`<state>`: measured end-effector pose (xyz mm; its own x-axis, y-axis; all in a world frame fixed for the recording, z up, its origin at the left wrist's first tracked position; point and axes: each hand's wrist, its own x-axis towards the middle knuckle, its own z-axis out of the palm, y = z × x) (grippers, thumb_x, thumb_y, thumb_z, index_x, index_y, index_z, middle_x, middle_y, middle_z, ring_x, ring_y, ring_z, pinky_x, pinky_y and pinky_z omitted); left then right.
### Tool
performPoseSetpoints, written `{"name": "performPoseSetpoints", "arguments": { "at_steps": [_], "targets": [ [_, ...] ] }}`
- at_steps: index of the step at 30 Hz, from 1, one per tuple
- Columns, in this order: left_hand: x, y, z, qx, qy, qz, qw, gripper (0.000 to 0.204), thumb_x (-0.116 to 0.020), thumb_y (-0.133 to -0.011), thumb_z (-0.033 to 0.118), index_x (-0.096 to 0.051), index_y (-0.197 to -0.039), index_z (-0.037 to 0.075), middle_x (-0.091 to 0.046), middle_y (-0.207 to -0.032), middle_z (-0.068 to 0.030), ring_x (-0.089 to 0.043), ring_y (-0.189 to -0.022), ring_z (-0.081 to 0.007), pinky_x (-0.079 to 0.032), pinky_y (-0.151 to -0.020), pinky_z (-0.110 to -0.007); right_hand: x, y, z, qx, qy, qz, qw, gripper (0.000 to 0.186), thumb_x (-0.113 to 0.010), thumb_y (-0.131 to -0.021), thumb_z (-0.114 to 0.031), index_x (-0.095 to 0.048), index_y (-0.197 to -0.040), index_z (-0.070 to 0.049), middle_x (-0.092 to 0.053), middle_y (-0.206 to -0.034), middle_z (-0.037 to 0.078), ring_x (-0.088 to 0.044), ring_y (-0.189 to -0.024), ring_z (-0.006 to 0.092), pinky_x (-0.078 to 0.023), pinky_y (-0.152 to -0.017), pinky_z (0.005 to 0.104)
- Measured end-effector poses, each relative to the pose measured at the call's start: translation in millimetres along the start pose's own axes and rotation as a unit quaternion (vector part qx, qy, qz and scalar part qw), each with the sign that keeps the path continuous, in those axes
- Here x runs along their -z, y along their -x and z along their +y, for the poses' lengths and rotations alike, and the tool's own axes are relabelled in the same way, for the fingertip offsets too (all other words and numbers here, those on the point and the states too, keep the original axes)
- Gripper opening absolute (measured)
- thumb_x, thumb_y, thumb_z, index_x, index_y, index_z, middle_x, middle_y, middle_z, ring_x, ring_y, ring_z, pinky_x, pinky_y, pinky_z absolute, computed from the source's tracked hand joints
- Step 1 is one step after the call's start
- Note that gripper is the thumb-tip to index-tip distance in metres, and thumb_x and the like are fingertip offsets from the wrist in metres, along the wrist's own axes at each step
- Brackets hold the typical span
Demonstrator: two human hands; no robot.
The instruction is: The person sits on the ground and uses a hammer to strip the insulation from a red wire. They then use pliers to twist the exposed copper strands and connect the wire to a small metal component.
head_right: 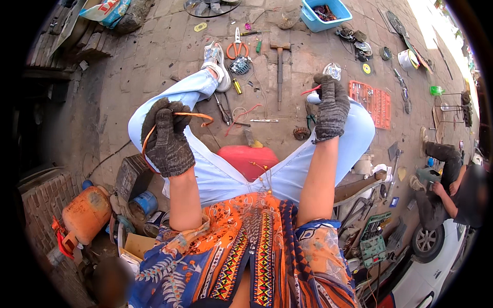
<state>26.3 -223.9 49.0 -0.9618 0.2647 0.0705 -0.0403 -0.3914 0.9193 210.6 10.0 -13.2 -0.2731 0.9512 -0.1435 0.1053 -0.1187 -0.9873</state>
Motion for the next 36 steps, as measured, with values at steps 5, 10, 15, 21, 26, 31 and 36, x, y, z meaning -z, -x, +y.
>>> {"name": "performPoseSetpoints", "arguments": {
  "at_steps": [5, 10, 15, 21, 26, 31, 36],
  "targets": [
    [-13, 4, -4, 0.066, 0.054, -0.034, 0.996, 0.021, -0.063, -0.088, 0.008, -0.064, -0.106, -0.002, -0.069, -0.089, -0.0138, -0.069, -0.077, -0.0213, -0.06, -0.062, -0.029, -41, 41, 14, 0.104, 0.214, -0.097, 0.966, 0.031, -0.051, -0.097, -0.017, -0.056, -0.123, -0.002, -0.062, -0.115, 0.012, -0.06, -0.103, 0.0197, -0.048, -0.09, 0.0341],
    [-15, 8, -5, 0.098, 0.001, -0.042, 0.994, 0.021, -0.064, -0.087, 0.01, -0.065, -0.106, -0.001, -0.07, -0.088, -0.0126, -0.068, -0.076, -0.0201, -0.059, -0.061, -0.028, -67, 93, -50, -0.058, -0.156, -0.323, 0.932, 0.032, -0.052, -0.096, -0.011, -0.052, -0.126, 0.001, -0.062, -0.116, 0.012, -0.059, -0.107, 0.0189, -0.047, -0.093, 0.0325],
    [-22, 9, -7, 0.15, -0.032, -0.072, 0.985, 0.019, -0.063, -0.087, 0.006, -0.065, -0.104, -0.002, -0.069, -0.087, -0.0111, -0.067, -0.076, -0.0178, -0.057, -0.065, -0.027, -68, 111, -51, -0.17, -0.144, -0.356, 0.908, 0.03, -0.058, -0.093, -0.011, -0.057, -0.121, 0.0, -0.064, -0.109, 0.01, -0.061, -0.099, 0.0163, -0.049, -0.088, 0.028],
    [-26, 13, -31, 0.354, 0.105, -0.148, 0.918, 0.043, -0.064, -0.089, 0.015, -0.051, -0.127, 0.001, -0.063, -0.114, -0.0121, -0.065, -0.097, -0.0203, -0.058, -0.075, -0.032, -42, 107, -20, -0.171, -0.131, -0.253, 0.943, 0.022, -0.061, -0.092, -0.014, -0.065, -0.109, 0.0, -0.065, -0.082, 0.002, -0.054, -0.067, 0.0058, -0.046, -0.06, 0.0207],
    [-3, 61, -50, 0.486, 0.157, -0.276, 0.814, 0.043, -0.062, -0.09, 0.013, -0.05, -0.13, 0.001, -0.062, -0.117, -0.0124, -0.063, -0.1, -0.0203, -0.056, -0.078, -0.033, -25, 89, -2, -0.22, -0.292, -0.084, 0.927, 0.022, -0.058, -0.094, -0.014, -0.063, -0.11, 0.001, -0.061, -0.081, 0.001, -0.046, -0.058, 0.0026, -0.037, -0.047, 0.0152],
    [24, 52, -20, 0.384, -0.083, -0.312, 0.865, 0.04, -0.059, -0.09, 0.008, -0.05, -0.129, 0.0, -0.06, -0.12, -0.0125, -0.059, -0.106, -0.0185, -0.05, -0.089, -0.033, -3, 78, -9, -0.188, -0.29, -0.003, 0.938, 0.021, -0.059, -0.093, -0.014, -0.062, -0.109, 0.0, -0.059, -0.081, 0.0, -0.047, -0.056, 0.0032, -0.038, -0.047, 0.0164],
    [17, 32, -81, 0.198, -0.093, -0.164, 0.962, 0.044, -0.054, -0.095, 0.019, -0.045, -0.135, 0.004, -0.053, -0.13, -0.0126, -0.052, -0.118, -0.0196, -0.043, -0.097, -0.033, 3, 63, -13, -0.213, -0.294, -0.003, 0.932, 0.02, -0.06, -0.092, -0.016, -0.063, -0.109, -0.005, -0.057, -0.076, -0.003, -0.046, -0.052, 0.0027, -0.038, -0.046, 0.0199]
  ]
}}
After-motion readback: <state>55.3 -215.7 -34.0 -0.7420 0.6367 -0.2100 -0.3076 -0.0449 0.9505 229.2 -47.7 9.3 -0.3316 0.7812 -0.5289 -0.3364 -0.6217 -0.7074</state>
